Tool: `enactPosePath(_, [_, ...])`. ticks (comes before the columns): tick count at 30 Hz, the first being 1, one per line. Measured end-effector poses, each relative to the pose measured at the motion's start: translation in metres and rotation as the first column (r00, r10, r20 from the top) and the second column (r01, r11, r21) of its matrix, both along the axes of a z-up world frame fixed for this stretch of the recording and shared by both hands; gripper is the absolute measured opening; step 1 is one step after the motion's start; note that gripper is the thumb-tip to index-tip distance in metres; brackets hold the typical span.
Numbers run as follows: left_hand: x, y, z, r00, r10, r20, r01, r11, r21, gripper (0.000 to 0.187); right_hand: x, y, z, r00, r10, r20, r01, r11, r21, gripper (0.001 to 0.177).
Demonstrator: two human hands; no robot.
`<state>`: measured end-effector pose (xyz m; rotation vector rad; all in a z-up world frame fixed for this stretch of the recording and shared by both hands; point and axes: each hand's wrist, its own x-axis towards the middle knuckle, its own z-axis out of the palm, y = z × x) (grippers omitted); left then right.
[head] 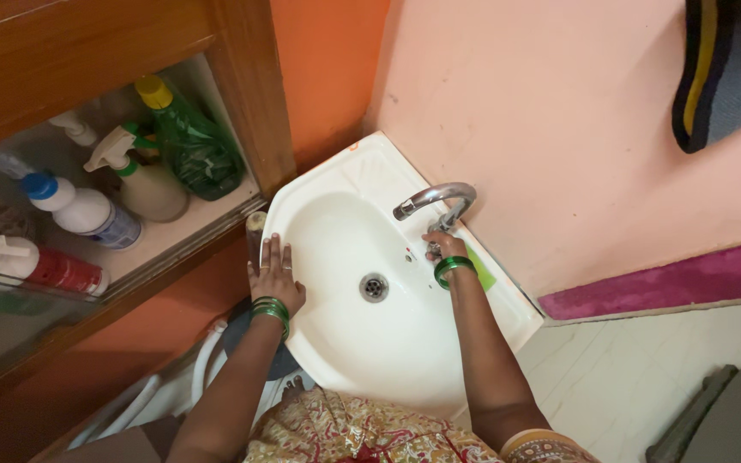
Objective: The person scrubs the interior basin and rim of a white bathroom sink using a green sponge. They wipe the surface in circular and back-and-forth motions, covering the basin, the drain area, and the edges around the faucet.
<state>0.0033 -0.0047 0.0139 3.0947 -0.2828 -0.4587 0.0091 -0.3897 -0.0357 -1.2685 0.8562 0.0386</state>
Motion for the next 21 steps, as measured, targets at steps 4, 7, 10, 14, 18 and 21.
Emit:
enactPosePath(4, [-0.001,0.000,0.001,1.000,0.003,-0.004,-0.003,1.000,-0.009,0.089,-0.003,0.000,0.009,0.999,0.034,-0.042,-0.032,0.999,0.041,0.025])
enactPosePath(7, [0.000,0.000,0.001,1.000,-0.002,-0.014,0.002,1.000,-0.002,0.089,-0.007,0.004,0.032,0.987,0.121,-0.107,-0.118,0.992,0.034,0.035])
enactPosePath(10, [-0.001,0.002,0.000,1.000,-0.005,-0.013,0.005,1.000,0.006,0.089,-0.024,0.009,0.056,0.965,0.181,-0.188,-0.219,0.954,-0.205,0.055])
enactPosePath(14, [-0.001,0.001,-0.001,1.000,-0.007,-0.020,0.007,1.000,0.014,0.089,-0.061,-0.001,0.074,0.958,0.118,-0.260,-0.286,0.398,-0.872,0.073])
enactPosePath(18, [0.001,0.001,-0.002,1.000,0.003,-0.029,-0.003,1.000,0.003,0.089,-0.095,-0.011,0.072,0.853,0.321,-0.412,-0.440,0.016,-0.898,0.075])
enactPosePath(21, [0.002,0.000,-0.002,1.000,0.001,-0.008,-0.001,1.000,0.003,0.089,-0.111,-0.006,0.055,0.815,0.328,-0.477,-0.489,-0.050,-0.871,0.074])
